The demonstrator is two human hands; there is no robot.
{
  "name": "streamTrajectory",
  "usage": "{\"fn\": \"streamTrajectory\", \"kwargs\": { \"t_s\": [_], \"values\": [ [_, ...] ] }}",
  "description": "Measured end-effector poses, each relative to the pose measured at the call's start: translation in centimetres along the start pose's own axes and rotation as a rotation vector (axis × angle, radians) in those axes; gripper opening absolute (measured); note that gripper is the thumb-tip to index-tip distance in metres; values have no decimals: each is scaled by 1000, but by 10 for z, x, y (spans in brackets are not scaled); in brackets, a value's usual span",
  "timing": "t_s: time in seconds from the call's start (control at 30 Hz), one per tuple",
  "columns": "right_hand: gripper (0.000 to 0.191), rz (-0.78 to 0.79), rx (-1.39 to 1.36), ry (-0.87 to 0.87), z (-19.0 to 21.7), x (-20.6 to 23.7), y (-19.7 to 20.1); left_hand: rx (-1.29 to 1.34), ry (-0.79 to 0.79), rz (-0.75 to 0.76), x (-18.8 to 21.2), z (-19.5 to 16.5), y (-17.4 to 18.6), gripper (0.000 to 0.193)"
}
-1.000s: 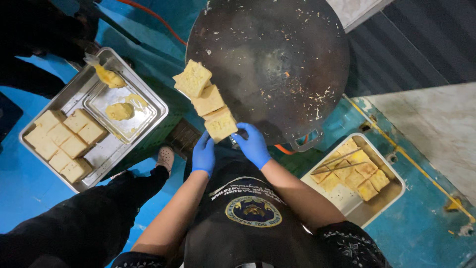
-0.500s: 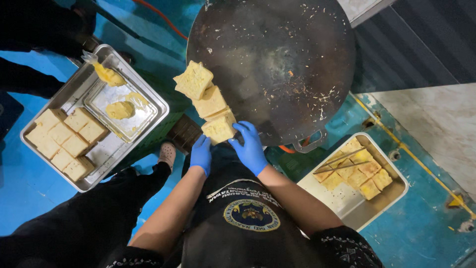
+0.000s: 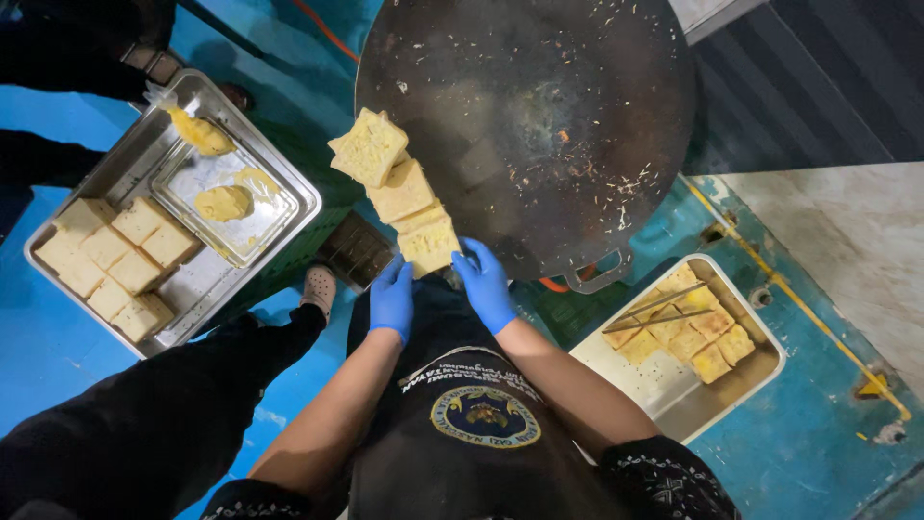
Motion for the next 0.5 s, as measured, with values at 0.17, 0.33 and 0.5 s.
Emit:
{"fn": "streamTrajectory", "kwargs": {
  "t_s": [0.17,0.33,0.5],
  "values": [
    [36,-27,151,30,14,0,11,-84,-104,-17,3,-6,-7,39],
    [34,-100,171,5,38,9,55,-243,-203,47,11,-18,-52,43],
    [33,-267,277,8,60,6,100,-537,-297,207,-7,-51,-122,47]
  ]
}}
Point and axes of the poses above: each hand's wrist, its own x-axis away from the middle knuckle, its own y-axis out of the back of the hand, z = x × y, the point moved 5 cm from there along -x, towards the middle knuckle, and after that the axes turned 9 degrees about -x, right-handed, at the moved point
